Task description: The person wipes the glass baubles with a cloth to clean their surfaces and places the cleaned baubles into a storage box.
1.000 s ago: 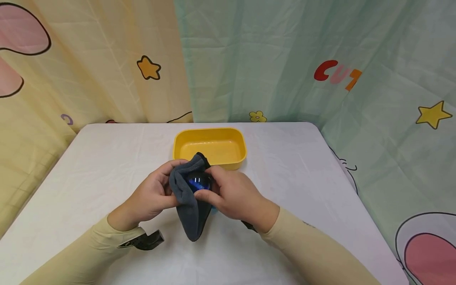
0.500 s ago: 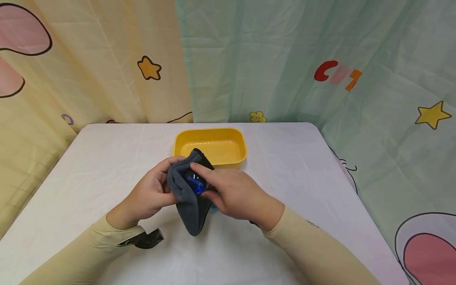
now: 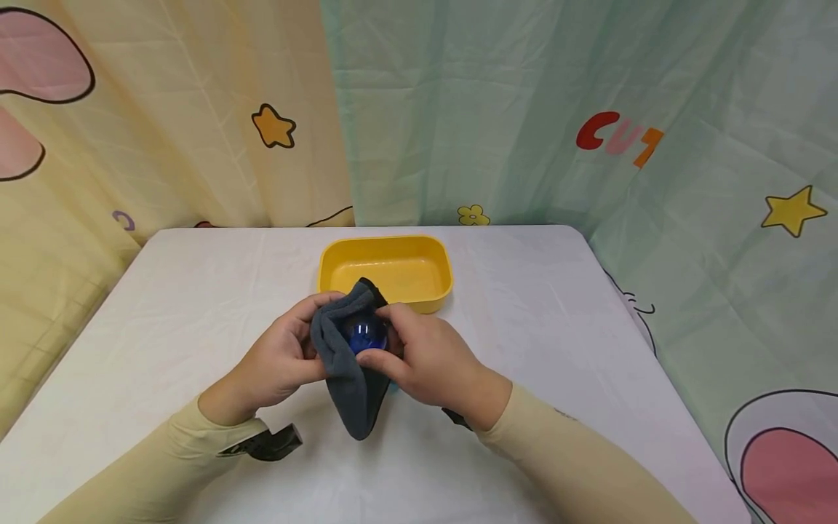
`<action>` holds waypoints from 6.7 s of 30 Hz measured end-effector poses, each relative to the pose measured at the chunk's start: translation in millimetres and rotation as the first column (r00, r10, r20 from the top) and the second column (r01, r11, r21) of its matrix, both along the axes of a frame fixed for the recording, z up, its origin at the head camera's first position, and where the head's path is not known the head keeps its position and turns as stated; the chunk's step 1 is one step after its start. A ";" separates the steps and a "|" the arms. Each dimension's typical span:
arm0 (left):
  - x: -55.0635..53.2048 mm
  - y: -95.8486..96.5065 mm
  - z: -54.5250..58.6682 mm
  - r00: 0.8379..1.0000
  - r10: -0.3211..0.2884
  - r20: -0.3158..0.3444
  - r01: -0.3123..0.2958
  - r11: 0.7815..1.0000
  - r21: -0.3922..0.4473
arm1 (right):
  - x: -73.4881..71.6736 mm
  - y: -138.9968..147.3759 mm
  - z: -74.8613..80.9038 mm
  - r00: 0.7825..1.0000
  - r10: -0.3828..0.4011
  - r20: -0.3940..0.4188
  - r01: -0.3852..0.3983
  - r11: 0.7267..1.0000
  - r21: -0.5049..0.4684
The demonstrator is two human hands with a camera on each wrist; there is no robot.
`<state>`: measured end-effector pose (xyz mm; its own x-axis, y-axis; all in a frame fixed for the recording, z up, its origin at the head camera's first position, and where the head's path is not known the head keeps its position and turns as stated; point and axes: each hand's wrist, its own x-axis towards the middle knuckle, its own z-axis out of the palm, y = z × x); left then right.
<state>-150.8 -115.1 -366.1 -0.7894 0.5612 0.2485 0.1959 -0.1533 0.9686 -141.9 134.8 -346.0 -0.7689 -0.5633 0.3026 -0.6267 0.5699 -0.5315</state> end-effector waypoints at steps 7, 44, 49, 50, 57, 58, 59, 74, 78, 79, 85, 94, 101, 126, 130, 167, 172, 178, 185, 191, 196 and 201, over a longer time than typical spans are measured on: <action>-3.0 -3.5 1.7 1.000 0.010 0.008 -0.011 0.998 0.059 | -2.7 2.1 6.5 0.984 0.142 -0.106 -0.132 0.987 0.094; -1.6 -1.5 3.9 1.000 0.009 0.015 -0.009 1.000 0.019 | -8.9 4.4 2.6 0.970 0.115 -0.216 -0.084 0.986 0.145; -1.8 0.2 1.1 1.000 0.007 0.011 -0.007 1.000 0.009 | -4.5 0.6 1.7 1.000 -0.007 0.009 0.006 0.996 0.087; -2.0 0.4 0.2 1.000 0.005 0.012 -0.005 1.000 0.007 | -4.1 0.2 1.4 0.999 -0.020 0.025 0.018 0.996 0.082; -4.6 -0.2 0.0 1.000 0.018 0.002 -0.018 1.000 0.016 | -4.1 1.5 2.2 0.998 0.052 0.030 -0.052 0.999 0.015; -4.9 -0.5 0.6 1.000 0.020 0.003 -0.020 1.000 0.022 | -4.9 2.0 2.7 0.997 0.079 0.018 -0.079 0.997 0.014; -5.0 -0.8 1.3 1.000 0.023 0.005 -0.023 0.999 0.024 | -5.5 2.7 3.2 0.995 0.103 0.001 -0.103 0.994 0.021; -3.8 0.7 2.0 1.000 0.008 0.018 -0.008 1.000 0.011 | -10.7 7.8 3.2 0.970 0.123 -0.212 -0.094 0.985 0.143; -3.1 1.4 1.3 1.000 0.008 0.008 -0.008 1.000 -0.003 | -7.4 5.5 4.2 0.997 0.050 -0.054 -0.043 0.991 0.124; -3.0 1.3 0.5 1.000 0.007 0.005 -0.007 1.000 -0.009 | -6.5 4.8 4.4 0.999 0.030 -0.020 -0.027 0.992 0.121; -2.0 0.0 -3.5 1.000 0.008 0.000 -0.008 0.999 -0.041 | -6.4 2.1 2.3 0.999 -0.015 0.050 0.009 0.993 0.122; -1.5 -0.9 -4.0 1.000 0.019 0.003 -0.019 0.999 -0.045 | -6.5 1.5 1.9 0.998 0.003 0.069 -0.010 0.995 0.103; -2.0 -1.3 -3.0 1.000 0.009 0.015 -0.009 1.000 0.018 | -5.7 5.0 5.4 0.995 0.102 0.024 -0.103 0.993 0.057; -1.5 -0.5 2.0 1.000 0.014 0.016 -0.014 1.000 0.027 | -10.0 6.0 6.2 0.975 0.156 -0.159 -0.137 0.983 0.126; -1.7 -1.2 0.9 1.000 0.019 0.006 -0.019 1.000 0.003 | -10.0 3.9 4.3 0.988 0.099 -0.118 -0.083 0.987 0.137; -1.5 -100.3 -4.3 0.960 0.279 0.017 -0.279 0.960 0.030 | -154.6 -51.3 23.2 0.957 -0.185 0.225 0.044 0.857 0.514; 1.1 -104.9 -5.0 0.957 0.291 0.016 -0.291 0.956 0.031 | -172.5 -74.0 15.3 0.953 -0.168 0.252 -0.027 0.781 0.624; 1.8 -106.3 -5.4 0.954 0.299 0.022 -0.300 0.953 0.032 | -185.8 -93.7 1.8 0.952 -0.131 0.275 -0.099 0.721 0.685; 2.7 -105.8 -7.2 0.952 0.305 0.036 -0.306 0.952 0.020 | -193.8 -105.4 -15.6 0.938 -0.125 0.324 -0.148 0.699 0.699; 2.5 -103.6 -6.9 0.953 0.303 0.033 -0.303 0.953 0.017 | -194.7 -111.1 -21.0 0.936 -0.140 0.323 -0.164 0.637 0.753; 1.9 -100.4 -5.7 0.952 0.306 0.016 -0.306 0.952 0.004 | -191.3 -114.2 -19.1 0.940 -0.135 0.312 -0.169 0.611 0.773; 1.4 -97.4 -5.6 0.951 0.309 0.013 -0.309 0.951 -0.012 | -185.0 -113.1 -11.6 0.927 -0.180 0.328 -0.154 0.614 0.774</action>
